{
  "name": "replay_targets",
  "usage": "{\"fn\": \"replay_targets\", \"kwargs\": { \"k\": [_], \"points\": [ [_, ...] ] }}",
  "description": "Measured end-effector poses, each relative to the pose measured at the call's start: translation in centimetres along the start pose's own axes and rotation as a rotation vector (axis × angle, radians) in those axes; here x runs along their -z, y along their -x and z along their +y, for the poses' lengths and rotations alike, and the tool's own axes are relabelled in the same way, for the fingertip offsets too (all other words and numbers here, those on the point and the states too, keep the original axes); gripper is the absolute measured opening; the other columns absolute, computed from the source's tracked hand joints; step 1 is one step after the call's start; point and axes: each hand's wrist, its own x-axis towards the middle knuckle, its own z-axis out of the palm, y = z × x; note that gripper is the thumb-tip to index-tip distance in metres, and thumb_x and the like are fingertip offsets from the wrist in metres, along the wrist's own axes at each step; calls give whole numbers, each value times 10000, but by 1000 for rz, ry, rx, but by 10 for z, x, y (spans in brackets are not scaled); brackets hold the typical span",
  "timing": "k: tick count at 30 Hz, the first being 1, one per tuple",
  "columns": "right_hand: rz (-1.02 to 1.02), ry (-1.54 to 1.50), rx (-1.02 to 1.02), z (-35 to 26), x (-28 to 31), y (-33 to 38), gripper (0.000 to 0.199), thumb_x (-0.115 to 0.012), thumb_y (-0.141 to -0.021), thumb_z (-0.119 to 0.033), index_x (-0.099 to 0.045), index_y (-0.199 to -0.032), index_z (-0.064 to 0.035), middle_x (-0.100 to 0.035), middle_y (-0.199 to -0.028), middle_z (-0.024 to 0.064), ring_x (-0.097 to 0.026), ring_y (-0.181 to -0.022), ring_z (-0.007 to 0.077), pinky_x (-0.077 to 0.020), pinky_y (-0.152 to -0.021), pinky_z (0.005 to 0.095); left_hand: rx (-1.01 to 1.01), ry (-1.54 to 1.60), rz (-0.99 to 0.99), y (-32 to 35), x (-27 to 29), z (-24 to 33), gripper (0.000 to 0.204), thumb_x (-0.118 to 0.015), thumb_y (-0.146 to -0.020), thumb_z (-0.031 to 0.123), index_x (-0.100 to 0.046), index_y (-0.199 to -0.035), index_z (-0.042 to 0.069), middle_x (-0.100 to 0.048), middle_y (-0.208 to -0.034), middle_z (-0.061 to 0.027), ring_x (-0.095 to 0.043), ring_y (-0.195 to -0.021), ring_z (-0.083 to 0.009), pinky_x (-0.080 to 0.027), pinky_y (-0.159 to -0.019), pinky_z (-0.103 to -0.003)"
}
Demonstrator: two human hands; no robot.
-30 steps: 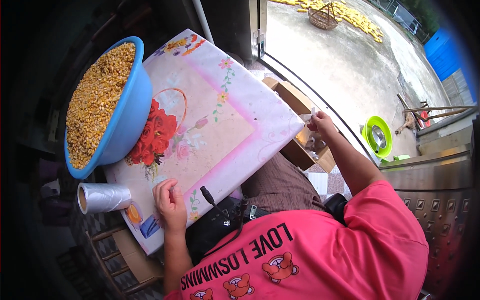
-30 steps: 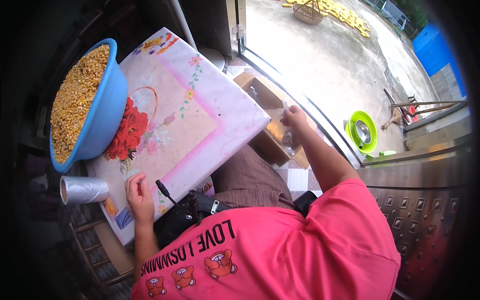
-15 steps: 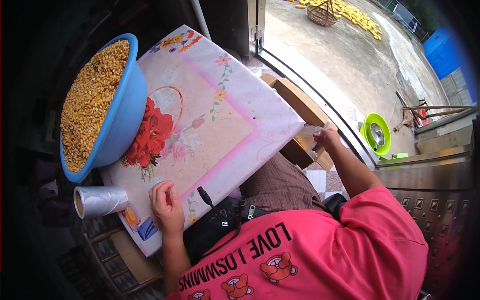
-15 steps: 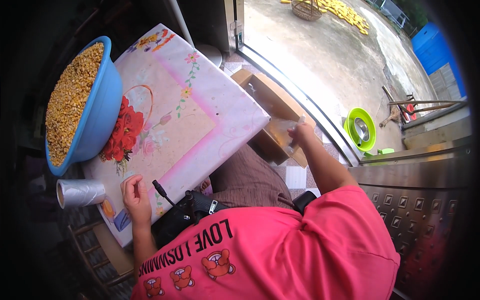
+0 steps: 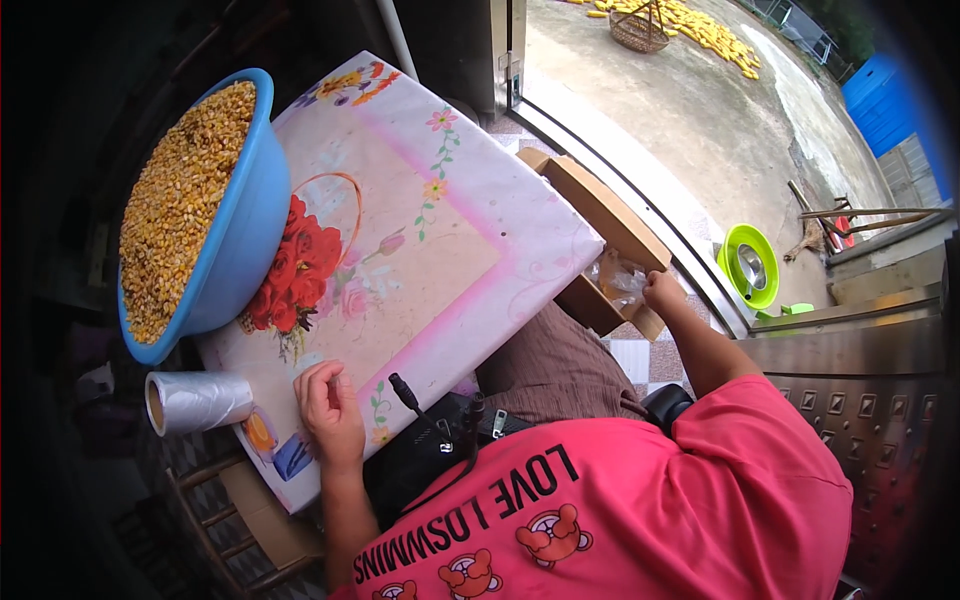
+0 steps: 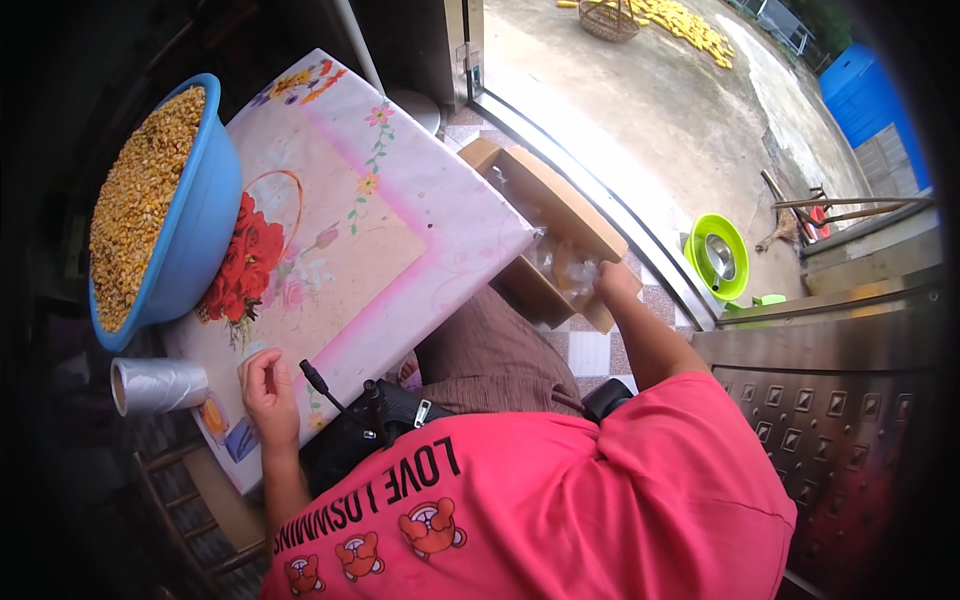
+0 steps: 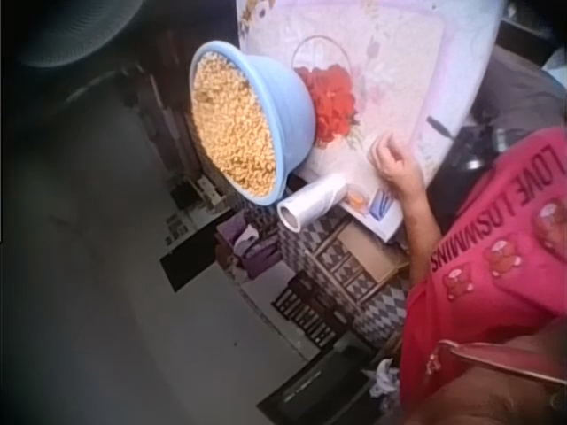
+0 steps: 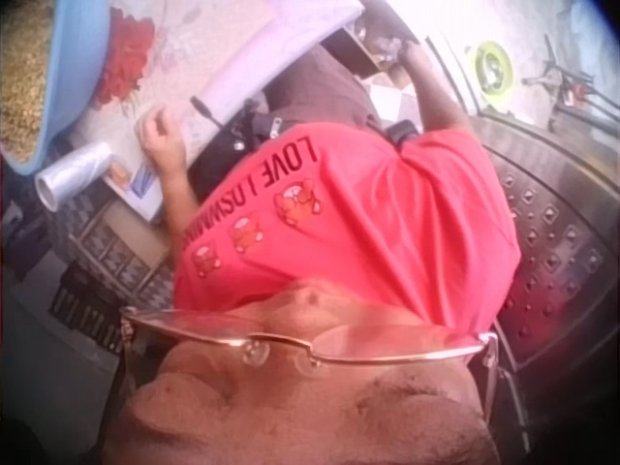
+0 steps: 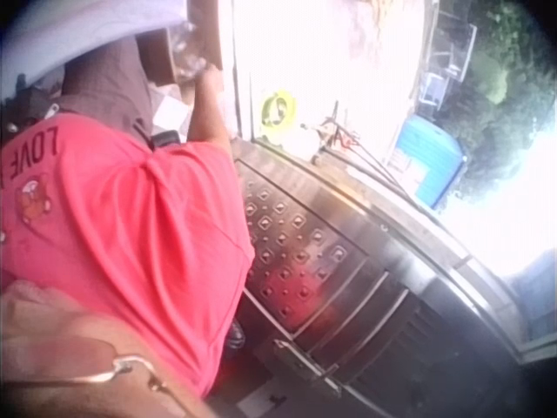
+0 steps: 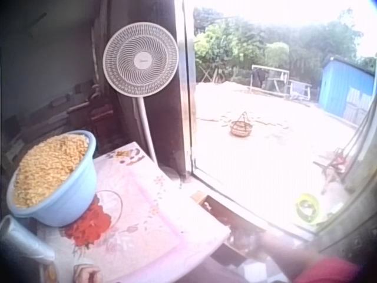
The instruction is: The person picks corn kernels from a blue basin by hand and places them into a small plastic bag.
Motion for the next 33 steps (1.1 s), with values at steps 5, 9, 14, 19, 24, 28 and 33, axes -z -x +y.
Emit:
{"fn": "replay_targets", "kwargs": {
  "k": [5,9,14,19,24,28,33],
  "points": [
    [-115,133,-49,-35,18,16,279,-442,-835,-207,-674,-892,-63,-646,-922,161,-627,-877,328,-497,-752,433,23,23,7,5,-1,-4,150,-550,-772,-25,-553,-920,3,-576,-947,-120,-525,-893,-266,-455,-739,-328],
    [-41,92,-74,-3,-12,-8,269,-440,-838,-197,-675,-892,-79,-648,-917,154,-630,-870,319,-498,-756,433,-4,-1,-8,-1,-3,0,146,-548,-775,-23,-553,-919,3,-575,-949,-119,-523,-890,-263,-455,-734,-328],
    [70,-119,-70,9,-29,-22,153,-560,-724,-125,-658,-830,-71,-652,-842,146,-631,-797,313,-500,-702,398,26,4,9,-2,-4,0,136,-551,-774,-18,-556,-907,7,-578,-939,-114,-525,-885,-263,-454,-734,-327],
    [207,-415,100,13,-25,-30,121,-577,-739,-60,-638,-839,-33,-648,-781,93,-623,-731,179,-488,-695,293,-6,-26,52,1,4,-6,148,-582,-739,-17,-566,-881,24,-581,-895,-113,-530,-872,-283,-444,-754,-352],
    [141,-1040,241,-16,23,-56,235,-512,-820,-9,-568,-1047,-34,-578,-916,27,-478,-619,57,-380,-507,188,-91,6,207,9,-2,-17,173,-600,-680,-17,-555,-833,50,-571,-841,-100,-526,-831,-303,-430,-731,-380],
    [296,-1128,624,-97,118,-17,341,-466,-834,32,-543,-1155,-53,-578,-966,29,-491,-739,69,-391,-622,186,-118,27,253,6,-1,-14,162,-604,-680,6,-527,-808,67,-566,-816,-88,-526,-815,-295,-431,-731,-383],
    [266,-723,967,-227,149,52,289,-471,-843,59,-549,-1107,-29,-580,-970,34,-524,-815,108,-431,-701,232,-100,21,351,8,-4,-13,144,-599,-697,28,-518,-810,67,-568,-818,-90,-529,-819,-294,-440,-732,-383]
  ]
}}
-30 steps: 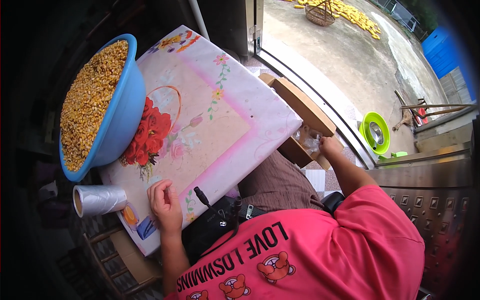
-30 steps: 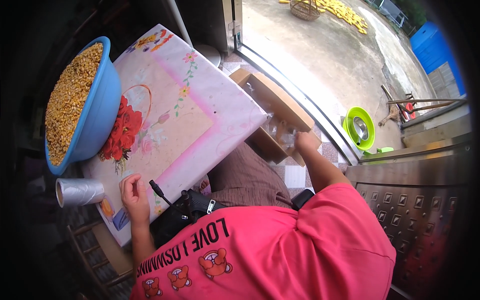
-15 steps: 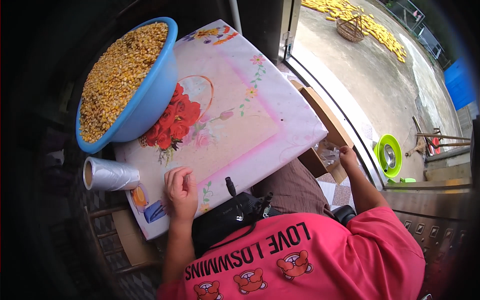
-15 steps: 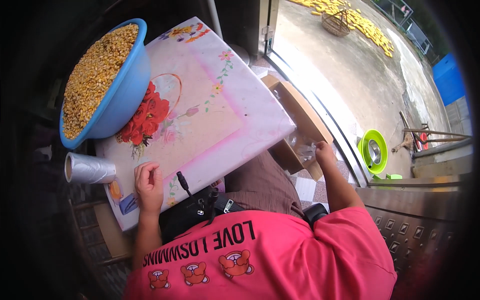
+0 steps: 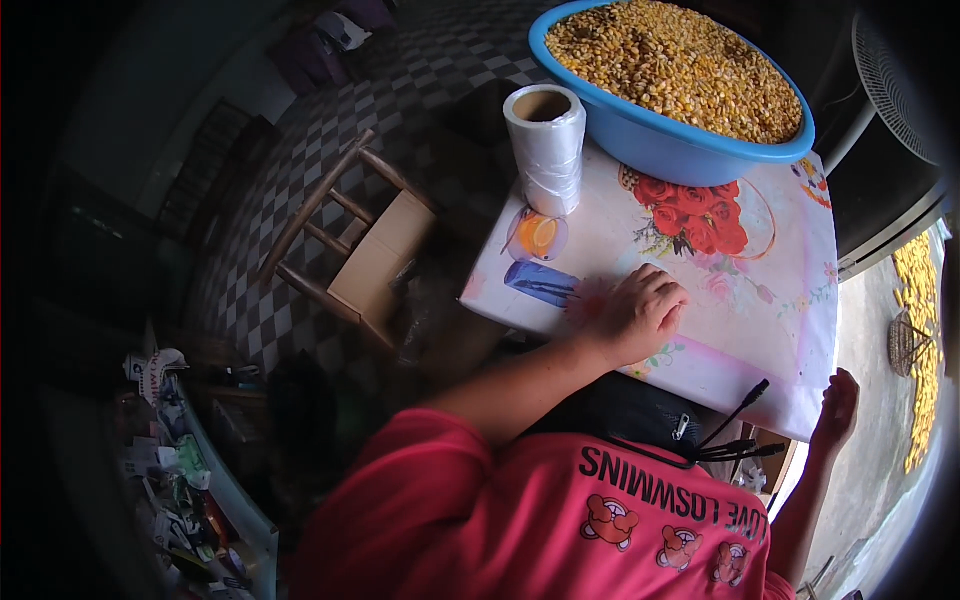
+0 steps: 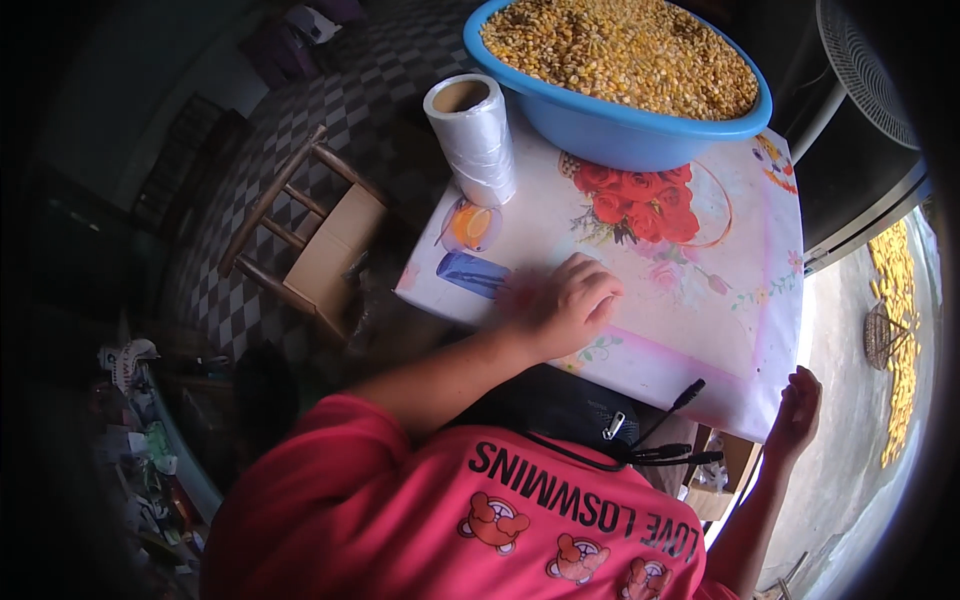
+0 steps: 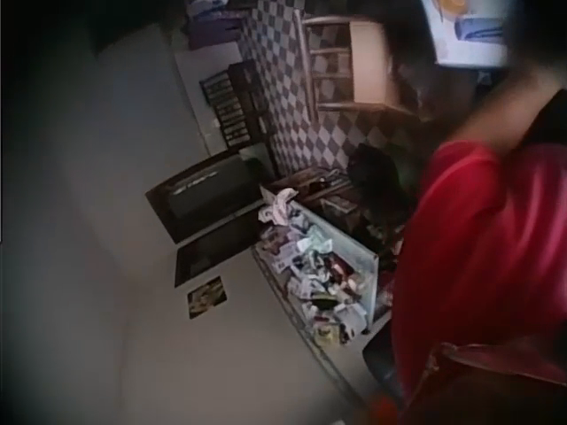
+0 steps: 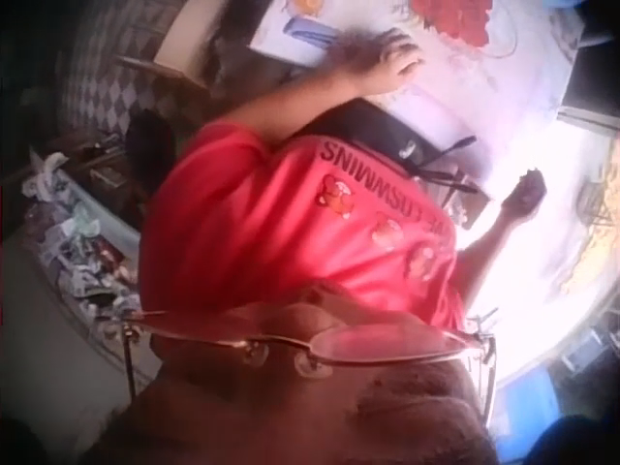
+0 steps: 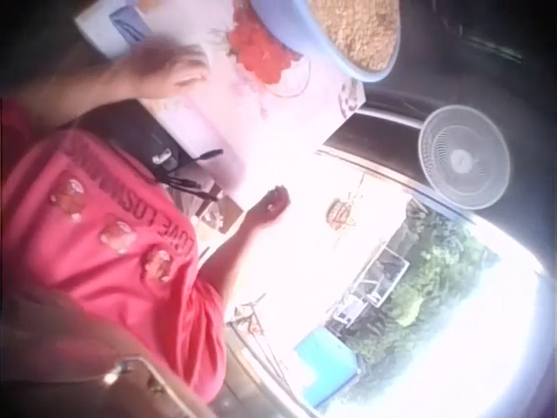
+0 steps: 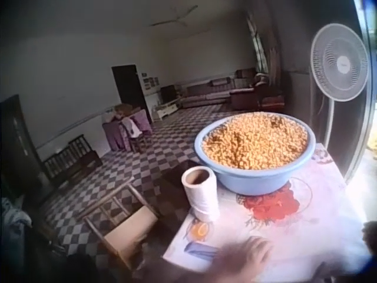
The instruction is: The person picks corn kernels from a blue basin by hand and places them into a small plastic bag.
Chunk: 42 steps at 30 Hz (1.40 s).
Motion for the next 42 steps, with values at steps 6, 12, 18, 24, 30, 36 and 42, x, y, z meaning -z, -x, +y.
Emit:
{"fn": "replay_targets", "kwargs": {
  "k": [6,12,18,24,30,36,42],
  "points": [
    [-414,-21,55,-88,-90,-16,254,-480,-801,74,-568,-1020,-19,-558,-848,58,-493,-675,103,-420,-652,235,-58,64,73,1,41,7,224,-611,-691,-21,-537,-890,51,-576,-849,-96,-546,-824,-301,-455,-733,-381],
    [-363,-36,-42,-79,-106,-6,231,-441,-839,19,-571,-1028,-10,-554,-823,72,-514,-736,144,-424,-669,258,32,-177,215,10,164,-5,132,-598,-780,-16,-578,-904,25,-583,-834,-84,-565,-752,-230,-456,-684,-305],
    [-365,-47,-21,-89,-108,-3,208,-447,-848,20,-571,-1013,-6,-552,-825,81,-524,-751,147,-427,-685,258,791,-510,228,134,253,-114,160,-634,-808,149,-599,-924,43,-629,-860,-94,-602,-726,-221,-477,-650,-307],
    [-361,2,-16,-84,-106,-4,191,-468,-850,15,-574,-1008,-10,-555,-821,80,-530,-752,150,-429,-690,260,1358,-1018,-572,179,229,-103,572,-582,-754,563,-602,-1097,105,-596,-1140,-107,-451,-1172,-301,-313,-1000,-427],
    [-363,-30,-13,-84,-106,-4,186,-472,-844,18,-580,-992,-11,-554,-807,79,-527,-748,150,-427,-689,261,1444,-970,-563,227,235,-135,318,-532,-844,372,-628,-986,104,-629,-1011,-152,-574,-972,-345,-447,-848,-427],
    [-366,-39,-39,-91,-105,-3,177,-472,-838,22,-580,-976,-6,-561,-810,81,-535,-752,154,-429,-693,264,981,-782,-13,227,269,-136,154,-533,-853,190,-585,-851,45,-634,-806,-171,-603,-722,-335,-480,-657,-398],
    [-361,-51,-17,-89,-103,-4,181,-468,-833,31,-578,-973,-4,-577,-835,97,-561,-780,179,-441,-726,275,1261,370,630,166,279,-95,81,-547,-828,85,-570,-881,29,-626,-879,-72,-599,-774,-161,-503,-652,-297]
  ]
}}
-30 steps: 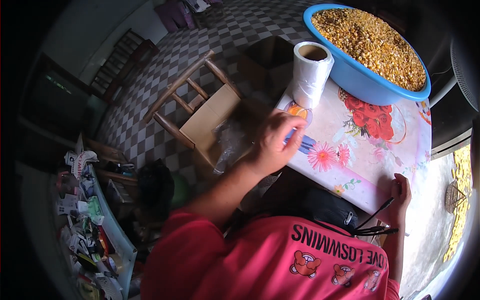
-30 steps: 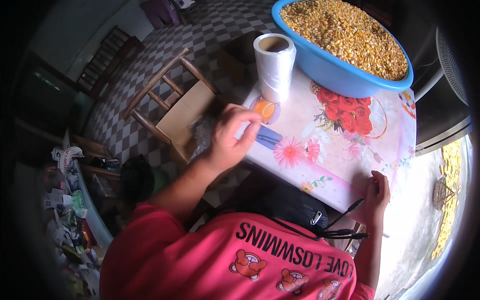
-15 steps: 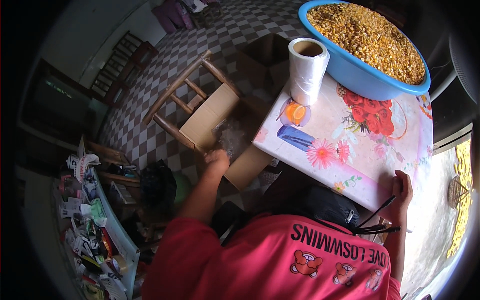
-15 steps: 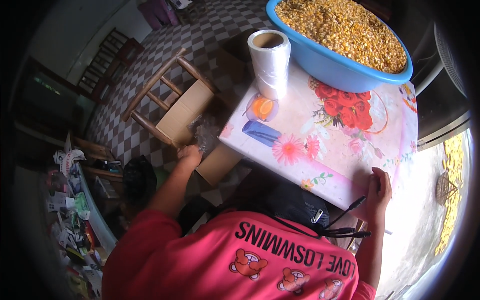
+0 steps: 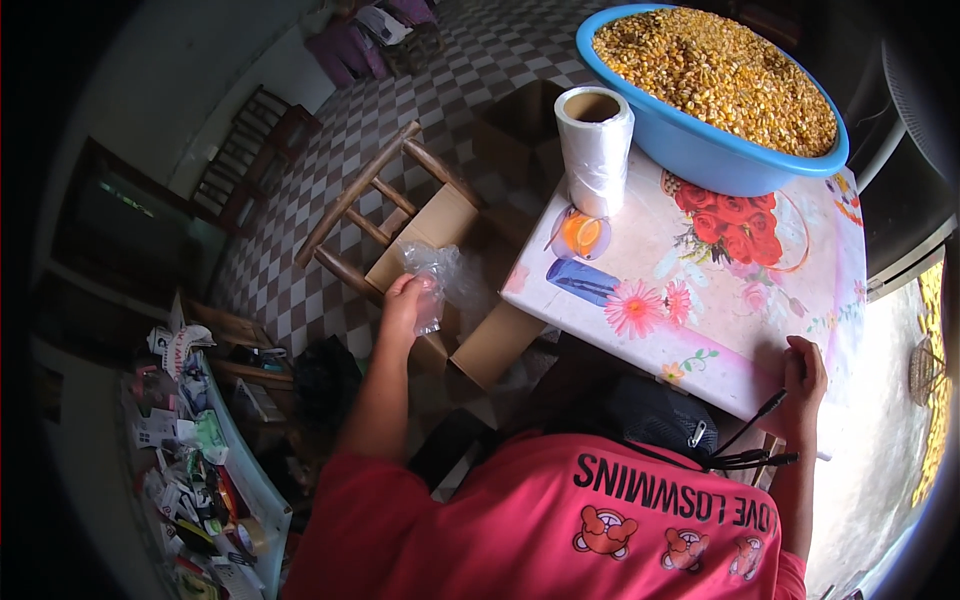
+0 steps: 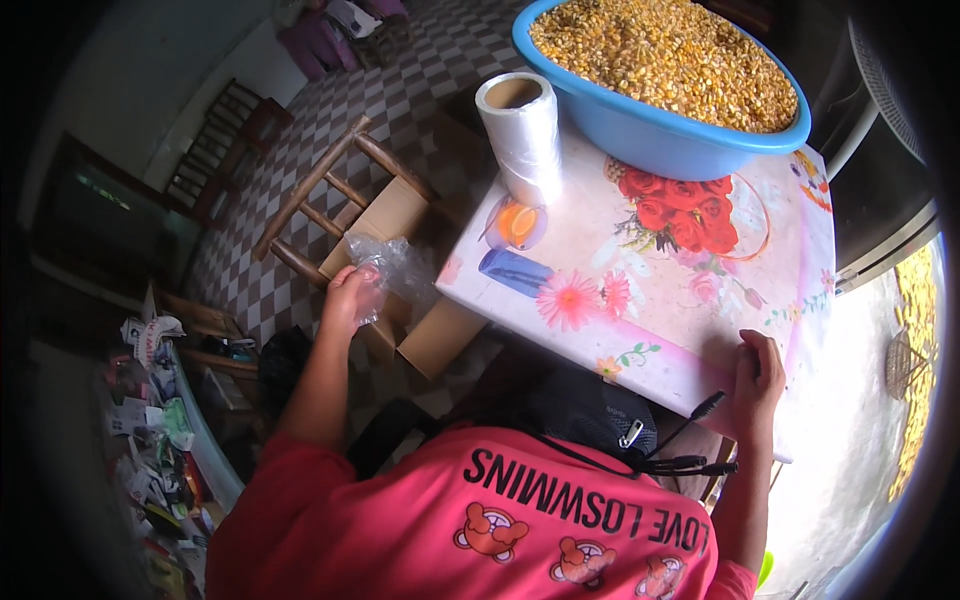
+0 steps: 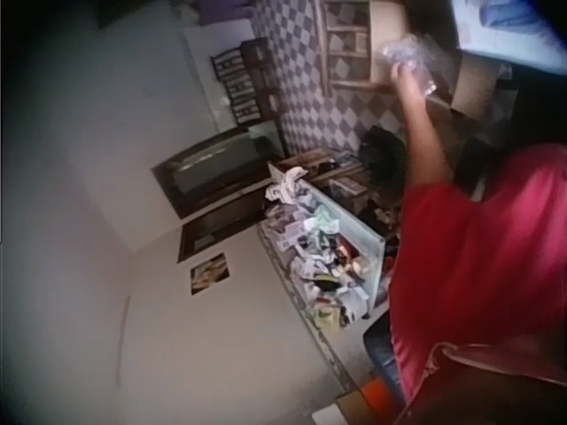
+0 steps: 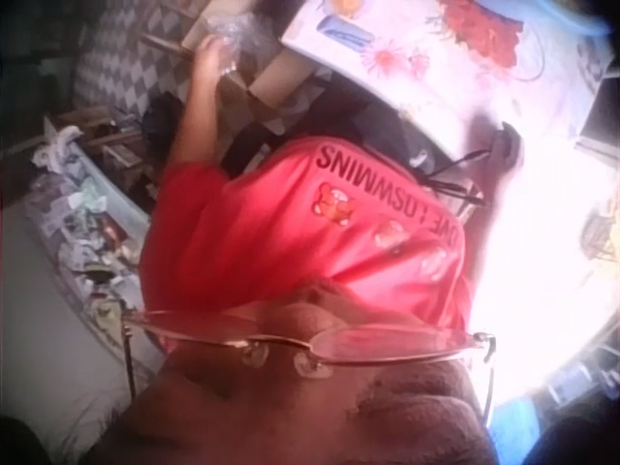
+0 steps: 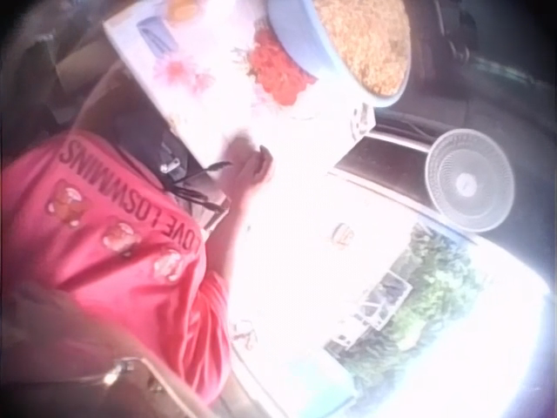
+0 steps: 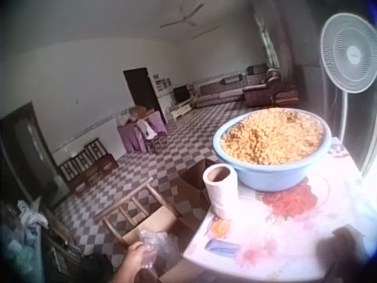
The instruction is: The person picks corn kernels from a blue basin by hand and places them into a small plastic bag.
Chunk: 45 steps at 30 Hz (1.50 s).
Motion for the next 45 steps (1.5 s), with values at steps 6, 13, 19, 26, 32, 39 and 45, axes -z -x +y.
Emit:
{"fn": "replay_targets", "kwargs": {
  "k": [6,13,19,26,32,39,45],
  "points": [
    [-10,-50,0,-1,1,-1,184,-469,-820,45,-577,-961,-3,-575,-830,100,-561,-774,180,-443,-720,274,-144,227,-59,30,-24,59,77,-560,-844,111,-552,-839,34,-608,-927,-102,-597,-841,-199,-527,-683,-360],
    [2,-57,58,8,2,-2,181,-491,-790,47,-579,-940,-2,-555,-792,102,-552,-731,193,-437,-679,273,-323,311,-189,82,-62,125,168,-513,-916,191,-508,-850,37,-599,-862,-122,-600,-767,-224,-505,-656,-371],
    [51,-51,119,13,3,0,169,-494,-780,51,-577,-919,1,-539,-764,106,-533,-696,198,-424,-642,281,-459,370,-225,140,-123,161,186,-451,-943,216,-504,-883,49,-570,-816,-81,-559,-729,-189,-471,-623,-344],
    [-27,-207,68,17,8,-2,175,-515,-783,54,-583,-932,-8,-556,-780,59,-529,-711,138,-424,-658,244,-175,581,-658,159,-224,131,212,-460,-946,268,-533,-937,70,-617,-889,-100,-588,-767,-191,-493,-684,-329],
    [-165,-701,66,-17,38,-12,206,-587,-833,-59,-618,-1036,-50,-538,-1129,79,-509,-1036,159,-413,-868,284,120,676,-899,173,-304,99,133,-487,-919,219,-559,-902,108,-605,-1051,-146,-590,-911,-242,-487,-813,-382],
    [-81,70,588,-60,18,-10,305,-643,-728,-61,-638,-1027,-118,-483,-1236,156,-487,-1034,335,-407,-883,401,216,613,-860,187,-318,81,129,-475,-929,225,-517,-912,104,-623,-947,-111,-597,-843,-233,-491,-754,-367],
    [82,-1,399,-36,15,-17,297,-481,-681,102,-612,-905,-41,-586,-857,126,-539,-848,305,-456,-748,376,78,503,-899,159,-289,73,185,-487,-932,229,-503,-796,104,-372,-526,33,-369,-444,-87,-391,-460,-280]
  ]
}}
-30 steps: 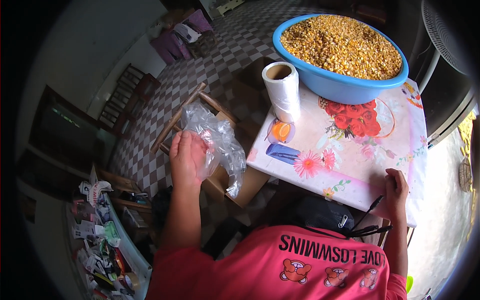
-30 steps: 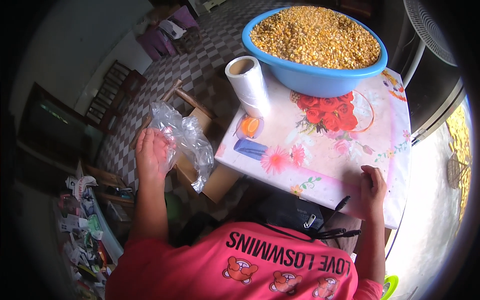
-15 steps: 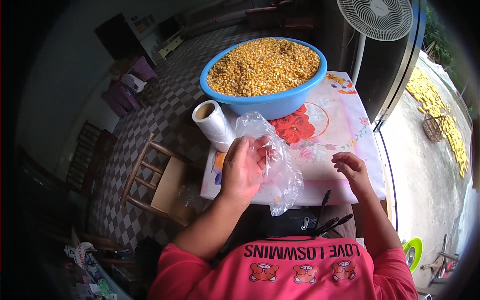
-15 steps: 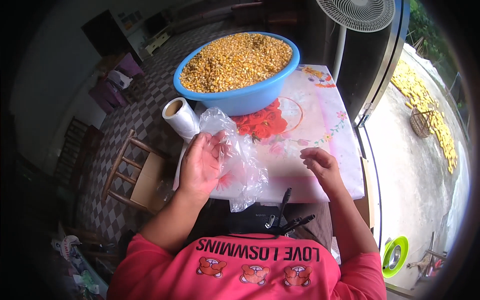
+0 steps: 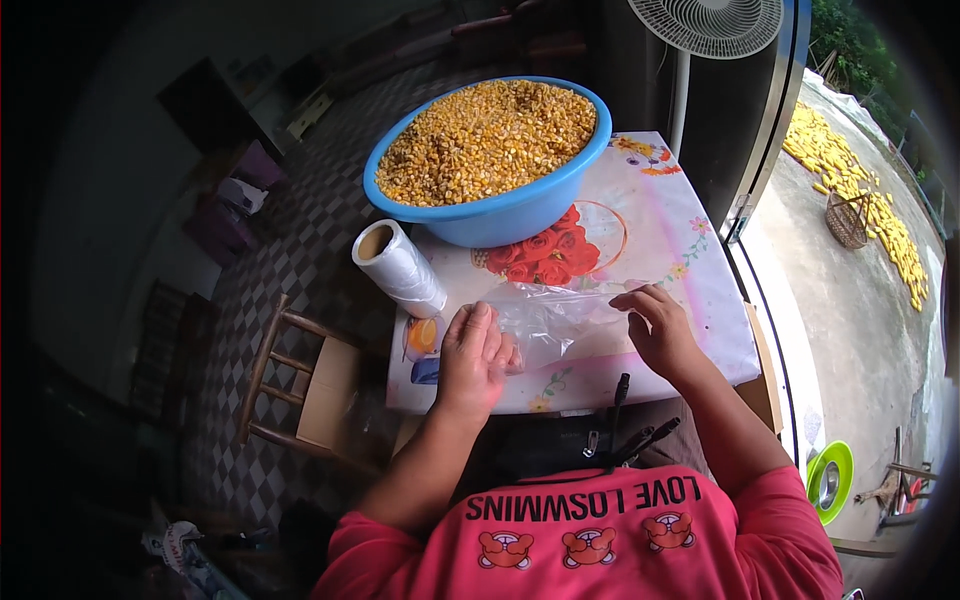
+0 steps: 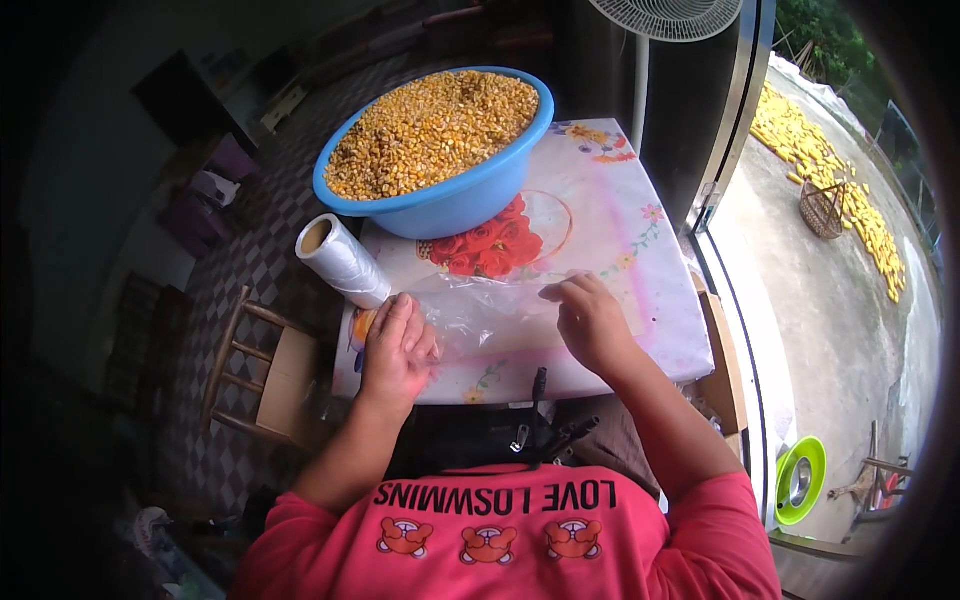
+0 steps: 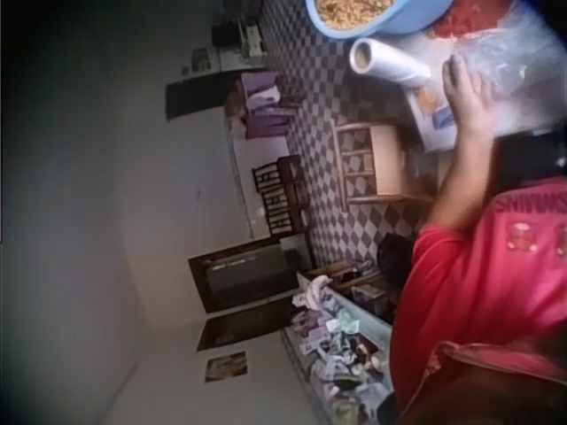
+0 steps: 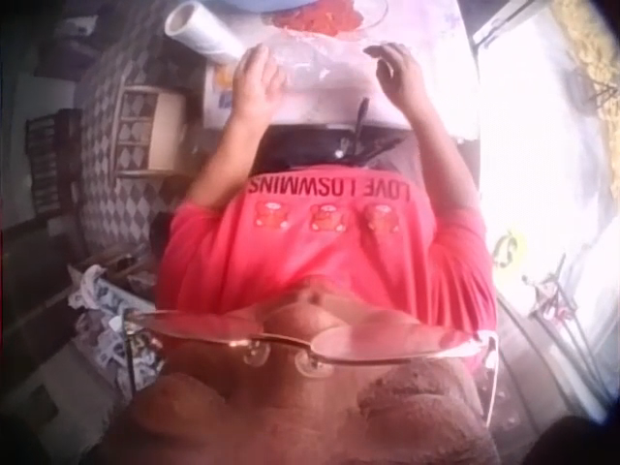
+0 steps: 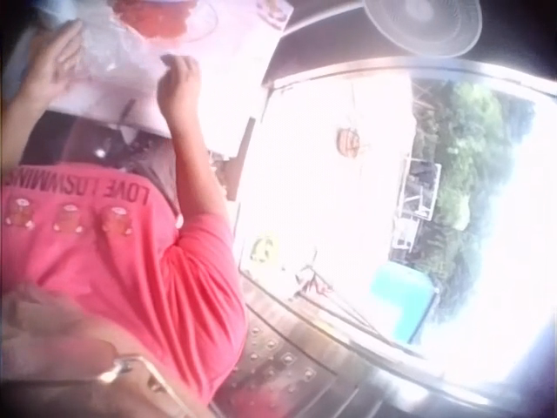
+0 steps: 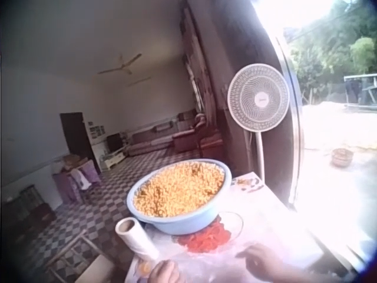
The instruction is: The person picks corn kernels from a blue basin by hand and places them into a small plastic bag.
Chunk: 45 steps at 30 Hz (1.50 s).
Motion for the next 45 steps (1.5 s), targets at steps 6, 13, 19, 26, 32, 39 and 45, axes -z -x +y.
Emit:
{"fn": "replay_targets", "kwargs": {
  "k": [6,13,19,26,32,39,45],
  "points": [
    [38,195,27,-5,18,-3,372,-460,-666,118,-619,-964,-39,-570,-908,133,-520,-890,305,-430,-808,373,292,-50,-158,1,25,12,156,-567,-900,222,-531,-845,80,-414,-523,36,-401,-444,-70,-381,-464,-245],
    [65,203,-11,-5,31,-2,424,-433,-644,139,-614,-988,-30,-540,-885,157,-523,-830,333,-449,-765,378,66,-1177,-208,-3,31,3,179,-642,-839,154,-559,-946,37,-595,-863,8,-519,-727,-25,-415,-617,-177],
    [-5,341,-60,-11,39,-5,429,-446,-657,131,-628,-999,-52,-542,-888,146,-517,-863,312,-440,-789,391,101,-107,48,-3,14,8,42,-546,-801,34,-514,-817,55,-612,-789,-89,-593,-705,-199,-514,-657,-308],
    [152,430,80,-48,47,-19,390,-493,-691,109,-627,-1011,-68,-541,-1076,161,-508,-1012,322,-448,-843,399,18,-119,52,-12,3,-14,61,-544,-798,19,-501,-825,52,-578,-730,-60,-597,-667,-202,-514,-621,-313],
    [-275,-195,150,-52,13,-22,281,-505,-727,122,-614,-943,-22,-601,-875,130,-612,-801,277,-492,-698,321,149,-91,15,-4,-25,-20,83,-555,-793,45,-525,-871,43,-564,-744,-61,-595,-692,-220,-507,-675,-375],
    [-423,157,175,2,-30,-25,220,-539,-784,-108,-622,-976,-42,-601,-1006,152,-566,-949,290,-447,-835,384,404,95,-16,10,-8,-8,181,-548,-767,73,-530,-947,68,-547,-800,-37,-529,-645,-164,-474,-626,-368],
    [-761,277,-61,-1,-28,-44,330,-603,-700,-263,-623,-973,-79,-604,-1029,125,-560,-961,291,-418,-831,403,533,-197,-73,7,8,15,231,-585,-813,116,-490,-1019,77,-517,-846,-31,-501,-649,-127,-442,-505,-284]
  ]
}}
